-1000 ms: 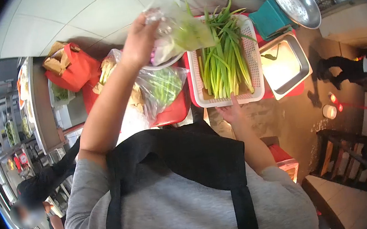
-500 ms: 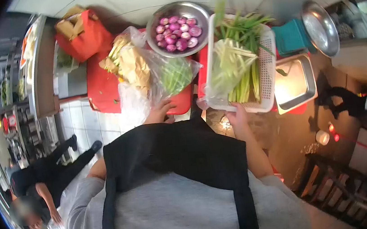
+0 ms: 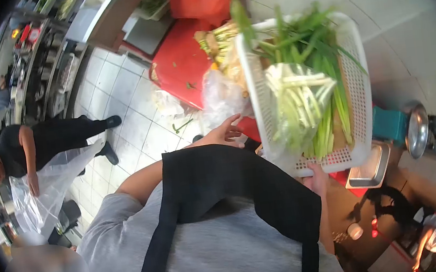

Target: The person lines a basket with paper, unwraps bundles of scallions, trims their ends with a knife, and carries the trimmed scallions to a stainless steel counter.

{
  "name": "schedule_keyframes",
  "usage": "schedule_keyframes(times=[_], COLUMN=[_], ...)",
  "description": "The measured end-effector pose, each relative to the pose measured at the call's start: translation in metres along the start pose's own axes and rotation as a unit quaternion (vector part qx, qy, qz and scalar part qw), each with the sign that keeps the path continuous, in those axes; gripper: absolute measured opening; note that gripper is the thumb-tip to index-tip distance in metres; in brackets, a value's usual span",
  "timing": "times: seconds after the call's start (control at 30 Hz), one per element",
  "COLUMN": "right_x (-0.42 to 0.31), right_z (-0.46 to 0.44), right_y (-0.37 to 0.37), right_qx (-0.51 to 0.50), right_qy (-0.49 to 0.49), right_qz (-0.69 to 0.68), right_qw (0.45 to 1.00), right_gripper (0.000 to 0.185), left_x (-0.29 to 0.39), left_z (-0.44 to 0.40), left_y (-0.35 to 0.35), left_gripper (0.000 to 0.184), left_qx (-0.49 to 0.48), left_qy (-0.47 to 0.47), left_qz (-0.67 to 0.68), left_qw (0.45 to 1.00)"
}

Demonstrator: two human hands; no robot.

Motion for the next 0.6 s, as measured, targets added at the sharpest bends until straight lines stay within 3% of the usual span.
schedule_keyframes(times=[0.13, 0.2, 0.3, 0.4, 0.43, 0.5, 0.6], right_x=[0.052, 0.091, 0.153, 0.217, 0.239, 0.283, 0.334], right_z=[-0.019, -0.035, -0.023, 0.005, -0.009, 0.007, 0.024], right_y=[-0.076, -0.114, -0.205, -0.297, -0.300, -0.339, -0.400], right_qx=[-0.098, -0.152, -0.238, -0.325, -0.345, -0.347, -0.412], right_qy=[-0.043, -0.065, -0.090, -0.153, -0.187, -0.229, -0.293], right_qz=[0.078, 0.126, 0.179, 0.188, 0.186, 0.215, 0.246], right_qw=[0.991, 0.978, 0.951, 0.914, 0.901, 0.884, 0.827], right_gripper=[0.049, 0.046, 0.037, 0.037, 0.039, 0.039, 0.040], left_x=[-0.048, -0.047, -0.095, -0.166, -0.172, -0.190, -0.213], left_z=[0.039, 0.085, 0.145, 0.183, 0.181, 0.202, 0.223], left_y=[0.041, 0.067, 0.128, 0.158, 0.156, 0.168, 0.206], left_gripper=[0.092, 0.072, 0.048, 0.040, 0.038, 0.032, 0.030], left_qx=[-0.033, 0.030, 0.083, 0.230, 0.283, 0.324, 0.297], left_qy=[0.030, -0.062, 0.149, 0.148, 0.096, 0.082, -0.033], left_qz=[0.177, 0.164, 0.165, 0.262, 0.321, 0.377, 0.581], left_qw=[0.983, 0.984, 0.971, 0.926, 0.899, 0.864, 0.757])
Point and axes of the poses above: each hand's wrist, its own z-axis away from the middle knuckle, its own y-axis out of the back of the hand, x = y × z, the point moved 3 cm from there along -z, towards the middle knuckle, and after that the axes turned 14 degrees about y, right-handed, at the moved point
